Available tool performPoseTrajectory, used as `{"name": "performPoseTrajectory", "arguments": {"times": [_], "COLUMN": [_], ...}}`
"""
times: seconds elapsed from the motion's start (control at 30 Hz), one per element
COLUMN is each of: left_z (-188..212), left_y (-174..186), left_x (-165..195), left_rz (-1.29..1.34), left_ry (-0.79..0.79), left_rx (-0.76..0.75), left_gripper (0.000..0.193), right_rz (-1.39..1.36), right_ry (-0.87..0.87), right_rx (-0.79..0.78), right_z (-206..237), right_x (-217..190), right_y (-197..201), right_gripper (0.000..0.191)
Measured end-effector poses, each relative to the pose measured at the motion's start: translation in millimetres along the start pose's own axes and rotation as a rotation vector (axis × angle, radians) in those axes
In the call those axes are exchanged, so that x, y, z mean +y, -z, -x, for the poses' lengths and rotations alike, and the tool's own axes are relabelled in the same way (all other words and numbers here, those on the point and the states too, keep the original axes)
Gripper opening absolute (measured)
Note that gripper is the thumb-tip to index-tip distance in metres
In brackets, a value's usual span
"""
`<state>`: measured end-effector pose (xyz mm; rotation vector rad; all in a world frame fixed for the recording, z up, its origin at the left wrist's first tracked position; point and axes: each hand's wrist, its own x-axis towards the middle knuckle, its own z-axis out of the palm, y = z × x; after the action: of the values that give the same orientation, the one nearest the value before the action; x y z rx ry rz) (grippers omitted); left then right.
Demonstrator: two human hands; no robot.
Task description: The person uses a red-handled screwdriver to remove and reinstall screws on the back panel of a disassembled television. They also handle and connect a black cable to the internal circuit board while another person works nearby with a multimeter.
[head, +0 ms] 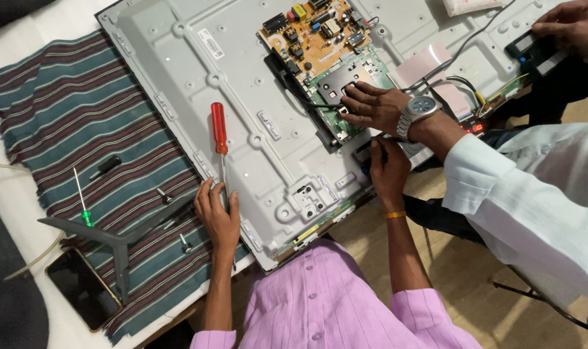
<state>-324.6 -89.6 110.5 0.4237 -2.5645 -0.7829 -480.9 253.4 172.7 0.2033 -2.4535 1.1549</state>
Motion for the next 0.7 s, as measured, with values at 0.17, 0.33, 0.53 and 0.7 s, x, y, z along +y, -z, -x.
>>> {"name": "performPoseTrajectory", "arguments": {"times": [0.17,0.33,0.53,0.7], "left_z": [-1.5,-1.8,-1.2,-0.7], "left_y": [3.0,6.0,6.2,5.8], "left_x": [1.5,2.4,-0.6,-4.4], "left_rz": [0.013,0.015,-0.001,0.005], "left_ry": [-0.02,-0.027,-0.022,-0.026], "left_rx": [0.022,0.035,0.011,0.018], "left_gripper": [0.038,0.036,0.038,0.039], "right_rz": [0.009,0.02,0.014,0.018], "right_ry": [0.021,0.003,-0.03,-0.013], "right_rx": [0.008,0.0,-0.006,-0.023], "right_z": [0.4,0.3,0.5,0.6], "right_x": [-2.5,-5.6,-7.5,-9.3], "right_y": [-0.1,0.1,-0.4,0.2], "right_gripper": [0.021,0.022,0.023,0.022]}}
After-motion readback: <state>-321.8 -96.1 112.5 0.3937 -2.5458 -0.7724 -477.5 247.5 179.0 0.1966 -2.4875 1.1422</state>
